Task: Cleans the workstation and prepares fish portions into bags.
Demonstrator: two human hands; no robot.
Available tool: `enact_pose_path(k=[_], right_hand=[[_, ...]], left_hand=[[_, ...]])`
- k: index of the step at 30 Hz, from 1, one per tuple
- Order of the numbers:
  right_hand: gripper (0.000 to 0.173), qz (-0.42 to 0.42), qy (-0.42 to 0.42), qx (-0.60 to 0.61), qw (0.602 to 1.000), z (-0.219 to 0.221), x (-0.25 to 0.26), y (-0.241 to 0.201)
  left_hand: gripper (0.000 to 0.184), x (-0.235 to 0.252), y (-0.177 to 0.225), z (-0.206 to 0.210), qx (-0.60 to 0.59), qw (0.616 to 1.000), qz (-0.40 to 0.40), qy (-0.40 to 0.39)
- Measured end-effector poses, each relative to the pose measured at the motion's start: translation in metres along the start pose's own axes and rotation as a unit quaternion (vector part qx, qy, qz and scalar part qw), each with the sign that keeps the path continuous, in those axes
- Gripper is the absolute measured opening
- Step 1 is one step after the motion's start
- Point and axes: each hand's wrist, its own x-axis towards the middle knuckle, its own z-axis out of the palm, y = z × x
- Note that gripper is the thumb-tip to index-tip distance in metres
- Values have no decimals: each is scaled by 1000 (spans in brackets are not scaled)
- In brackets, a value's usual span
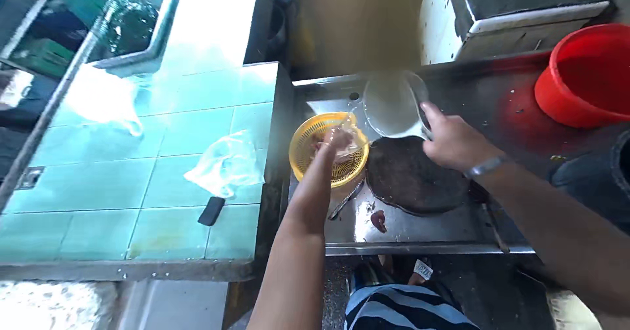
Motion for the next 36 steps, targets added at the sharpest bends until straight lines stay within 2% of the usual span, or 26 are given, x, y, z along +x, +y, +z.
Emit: enact_pose_path(k=[3, 6, 8, 9, 11, 12, 13, 14, 15, 16, 18, 19, 20, 22, 24, 26, 28, 30, 32, 34, 36], right_hand=[[89, -9, 0, 88, 996, -6, 30, -20], [87, -3, -14, 315, 949, 8, 50, -2], [80, 21, -21, 437, 899, 23, 46, 26], [76, 30, -18, 467, 883, 32, 40, 46], [74, 48, -2, 479, 876, 53, 21, 99], [75, 63, 18, 480, 875, 60, 11, 125], [76, 84, 40, 473, 876, 63, -1, 151], [79, 111, 63, 459, 879, 66, -14, 175], [81, 142, 89, 443, 881, 68, -27, 200], [83, 173, 115, 428, 879, 71, -39, 225], [87, 231, 157, 400, 873, 82, -60, 274], [89, 255, 172, 389, 869, 88, -67, 297], [88, 278, 182, 382, 863, 93, -73, 317], [85, 322, 205, 378, 844, 106, -77, 352], [82, 356, 217, 378, 827, 122, -80, 383], [82, 364, 208, 343, 841, 133, -84, 411], [77, 356, 204, 215, 886, 124, -91, 412], [65, 279, 229, 70, 930, 103, -89, 407], [46, 189, 231, 38, 954, 91, -58, 426], [41, 183, 153, 76, 968, 93, -18, 457], [52, 232, 39, 48, 971, 109, 15, 492]], left_hand=[[34, 1, 1, -39, -25, 999, -9, 40], [32, -9, 3, -54, -73, 989, 17, 130], [57, -16, -12, -51, -47, 979, 29, 195], [65, -25, -24, -48, -15, 976, 24, 217], [59, -52, -67, -30, 72, 958, -11, 279], [63, -66, -95, -13, 98, 940, -46, 325], [76, -74, -128, 7, 93, 917, -96, 375], [86, -80, -154, 28, 31, 902, -148, 404], [87, -85, -167, 44, -66, 893, -191, 402], [79, -85, -169, 56, -199, 879, -219, 375], [56, -85, -156, 70, -435, 832, -242, 244], [46, -83, -148, 73, -493, 813, -239, 197], [38, -80, -141, 76, -519, 800, -241, 181], [24, -78, -122, 77, -525, 788, -248, 206], [20, -90, -109, 79, -534, 776, -241, 231], [17, -111, -102, 88, -541, 768, -228, 255], [24, -131, -94, 95, -541, 765, -218, 274], [34, -141, -91, 107, -547, 753, -218, 295], [36, -144, -94, 120, -548, 740, -232, 313], [44, -153, -99, 129, -540, 744, -253, 301], [49, -164, -108, 144, -519, 749, -270, 311]])
